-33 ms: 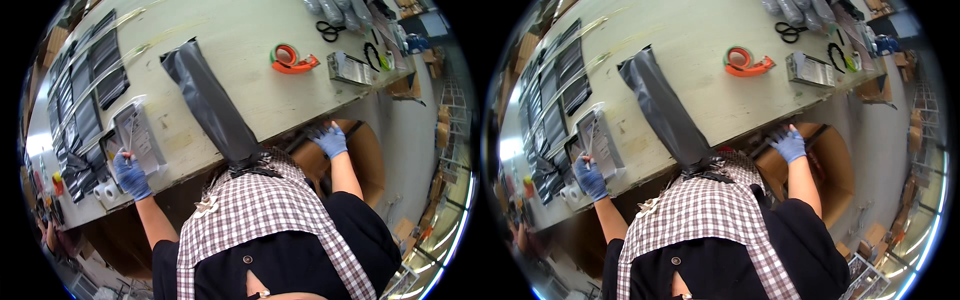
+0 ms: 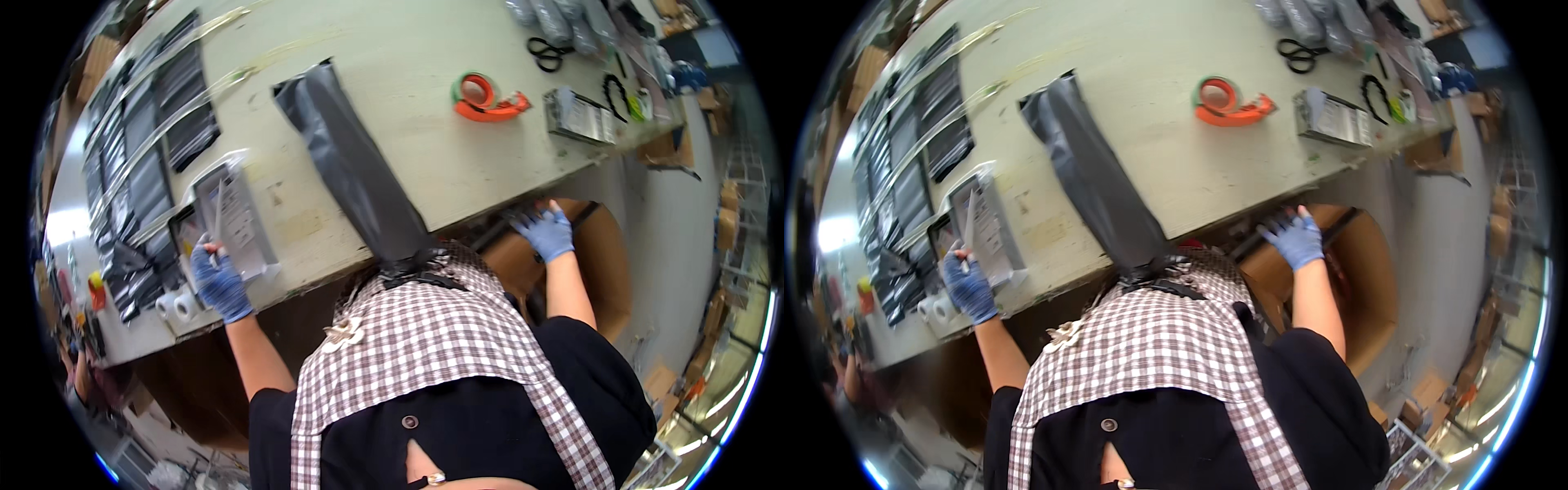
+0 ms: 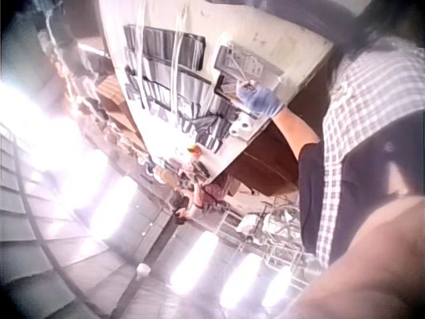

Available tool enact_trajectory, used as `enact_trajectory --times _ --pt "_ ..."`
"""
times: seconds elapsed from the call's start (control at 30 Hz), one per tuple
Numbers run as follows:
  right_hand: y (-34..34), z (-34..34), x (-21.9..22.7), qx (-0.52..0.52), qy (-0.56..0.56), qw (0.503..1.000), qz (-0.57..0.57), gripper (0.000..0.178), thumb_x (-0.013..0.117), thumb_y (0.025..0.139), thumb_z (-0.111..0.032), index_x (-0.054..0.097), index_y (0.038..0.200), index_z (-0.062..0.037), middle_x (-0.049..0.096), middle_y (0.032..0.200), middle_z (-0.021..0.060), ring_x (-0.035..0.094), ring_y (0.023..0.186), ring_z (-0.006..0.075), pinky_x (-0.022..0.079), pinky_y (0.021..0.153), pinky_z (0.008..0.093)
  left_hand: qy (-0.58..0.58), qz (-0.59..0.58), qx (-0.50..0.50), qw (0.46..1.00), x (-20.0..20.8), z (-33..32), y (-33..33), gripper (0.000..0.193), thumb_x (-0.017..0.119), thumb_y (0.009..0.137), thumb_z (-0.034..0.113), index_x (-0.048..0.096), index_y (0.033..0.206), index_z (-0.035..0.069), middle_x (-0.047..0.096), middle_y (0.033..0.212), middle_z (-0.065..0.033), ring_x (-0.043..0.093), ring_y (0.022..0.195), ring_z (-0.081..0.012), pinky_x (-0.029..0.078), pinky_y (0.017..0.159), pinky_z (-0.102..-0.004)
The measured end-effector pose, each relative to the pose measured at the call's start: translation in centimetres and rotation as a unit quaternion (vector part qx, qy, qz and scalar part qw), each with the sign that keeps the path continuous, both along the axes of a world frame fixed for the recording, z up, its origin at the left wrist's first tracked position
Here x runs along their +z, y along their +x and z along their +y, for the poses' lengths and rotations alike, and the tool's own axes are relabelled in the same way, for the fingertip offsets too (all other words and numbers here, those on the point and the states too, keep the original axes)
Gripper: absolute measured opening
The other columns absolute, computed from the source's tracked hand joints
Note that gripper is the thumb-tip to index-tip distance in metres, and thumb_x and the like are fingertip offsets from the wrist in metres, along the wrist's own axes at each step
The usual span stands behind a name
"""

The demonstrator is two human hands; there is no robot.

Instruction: The person places cylindrical objects into gray plastic sleeves one by one, applies a white adhesive label to each sleeve, and uses a tape dispenser to seal the end of the packaging.

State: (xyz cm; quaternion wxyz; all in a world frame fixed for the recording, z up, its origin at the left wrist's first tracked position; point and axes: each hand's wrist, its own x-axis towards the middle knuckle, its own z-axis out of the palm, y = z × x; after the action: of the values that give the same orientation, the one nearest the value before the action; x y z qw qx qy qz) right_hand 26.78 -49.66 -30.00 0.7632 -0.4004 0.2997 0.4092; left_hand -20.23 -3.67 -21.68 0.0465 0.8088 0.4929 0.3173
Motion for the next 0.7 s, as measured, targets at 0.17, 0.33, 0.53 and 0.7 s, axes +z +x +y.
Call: enact_trajectory --times 0.17,0.33,0.53,0.7 --pt "-1.4 -0.4 4.1 0.117 0.013 0.992 -0.045 0.069 0.034 0.099 -0.058 0.033 0.15 -0.0129 0.033 0.154 0.0177 0.028 0.143 0.0401 0.022 0.104 0.0749 0.058 -0.063 0.02 0.996 2.7 -2.0 2.7 0.011 0.061 0.092 0.0 0.052 0.096 0.005 0.061 0.094 -0.009 0.062 0.089 -0.0184 0.052 0.077 -0.0301" --pt "-2.5 2.3 7.7 0.191 0.163 0.965 -0.075 0.079 0.044 0.093 -0.066 0.043 0.143 -0.0049 0.051 0.14 0.0207 0.044 0.133 0.0422 0.024 0.102 0.0771 0.113 -0.16 -0.051 0.979 3.6 -4.1 3.7 0.014 0.065 0.093 0.002 0.051 0.094 0.002 0.066 0.113 -0.0199 0.067 0.102 -0.0268 0.056 0.088 -0.0336" --pt "-8.2 8.7 12.7 0.355 0.076 0.902 -0.234 0.074 0.065 0.087 -0.056 0.049 0.139 -0.0046 0.062 0.129 0.0127 0.057 0.122 0.0264 0.042 0.102 0.039 0.103 -0.173 -0.333 0.921 3.6 -8.9 11.1 0.013 0.073 0.086 0.009 0.06 0.087 0.011 0.066 0.107 -0.0106 0.067 0.103 -0.0296 0.057 0.087 -0.0397" --pt "-16.7 18.4 15.8 0.33 0.094 0.882 -0.324 0.068 0.077 0.083 -0.035 0.05 0.134 0.0023 0.064 0.118 0.012 0.06 0.108 0.0166 0.046 0.095 0.03 0.101 -0.168 -0.503 0.842 5.5 -12.5 16.2 0.024 0.078 0.074 0.003 0.063 0.092 0.008 0.065 0.105 -0.0094 0.065 0.101 -0.0299 0.057 0.079 -0.0387"
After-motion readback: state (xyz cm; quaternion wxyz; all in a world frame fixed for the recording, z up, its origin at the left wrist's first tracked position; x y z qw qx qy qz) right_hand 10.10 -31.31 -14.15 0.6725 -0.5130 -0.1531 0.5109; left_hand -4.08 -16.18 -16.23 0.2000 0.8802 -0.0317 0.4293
